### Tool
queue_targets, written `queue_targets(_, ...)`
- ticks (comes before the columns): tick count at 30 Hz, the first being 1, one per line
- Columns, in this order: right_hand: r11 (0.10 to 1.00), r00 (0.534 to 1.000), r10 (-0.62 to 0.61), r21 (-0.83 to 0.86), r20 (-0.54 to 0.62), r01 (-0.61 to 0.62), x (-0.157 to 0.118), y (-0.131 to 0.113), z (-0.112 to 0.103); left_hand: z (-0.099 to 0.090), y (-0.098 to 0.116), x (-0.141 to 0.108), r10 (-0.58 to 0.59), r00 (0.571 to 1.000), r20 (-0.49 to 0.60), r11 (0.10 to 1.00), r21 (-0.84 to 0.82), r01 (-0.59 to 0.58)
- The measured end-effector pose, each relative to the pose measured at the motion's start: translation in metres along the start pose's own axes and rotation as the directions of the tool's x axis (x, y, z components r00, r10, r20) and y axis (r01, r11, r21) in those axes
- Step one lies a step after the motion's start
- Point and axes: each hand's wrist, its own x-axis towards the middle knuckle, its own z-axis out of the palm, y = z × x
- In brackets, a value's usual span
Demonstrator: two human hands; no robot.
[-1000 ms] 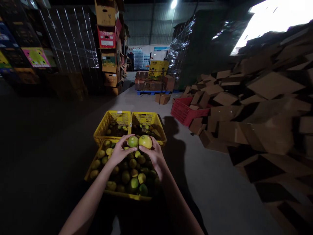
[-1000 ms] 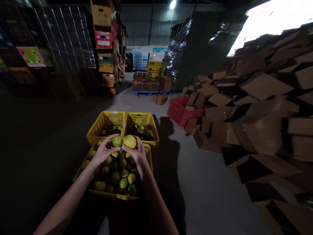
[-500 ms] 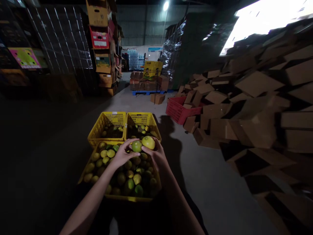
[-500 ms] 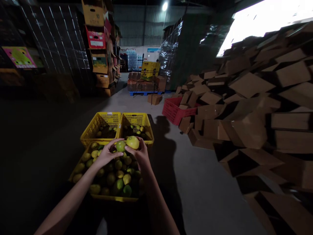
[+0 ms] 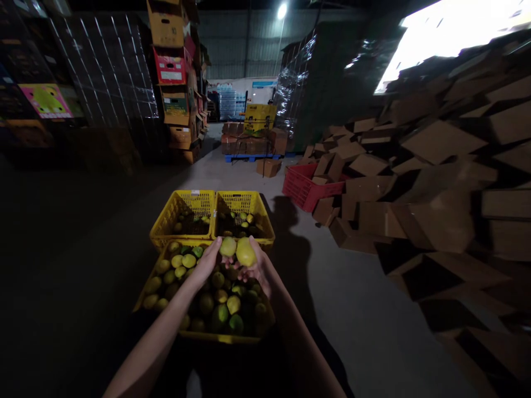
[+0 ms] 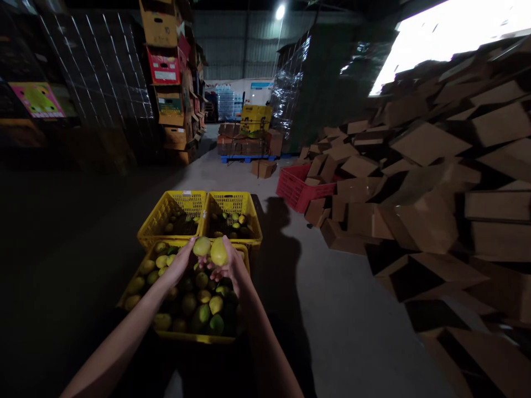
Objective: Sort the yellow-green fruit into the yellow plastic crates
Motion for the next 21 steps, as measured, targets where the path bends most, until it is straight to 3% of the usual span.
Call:
queue_targets(5, 0.988, 0.986, 0.155, 0.004, 0.065, -0.155, 0.007, 0.006, -0.003, -0.004, 0.002, -0.002, -0.099, 0.995, 0.021, 0.99, -0.103, 0.1)
queue_targets(12, 0.966, 0.962, 0.257, 0.002, 0.09, -0.258, 0.022, 0.013, -0.005, -0.005, 0.008, -0.01, -0.044, 0.999, 0.017, 0.99, -0.134, 0.046)
queue_targets(21, 0.961, 0.958, 0.274, 0.017, 0.087, -0.276, 0.023, 0.02, 0.0, -0.013, 0.003, -0.012, -0.094, 0.996, -0.001, 0.987, -0.127, 0.093)
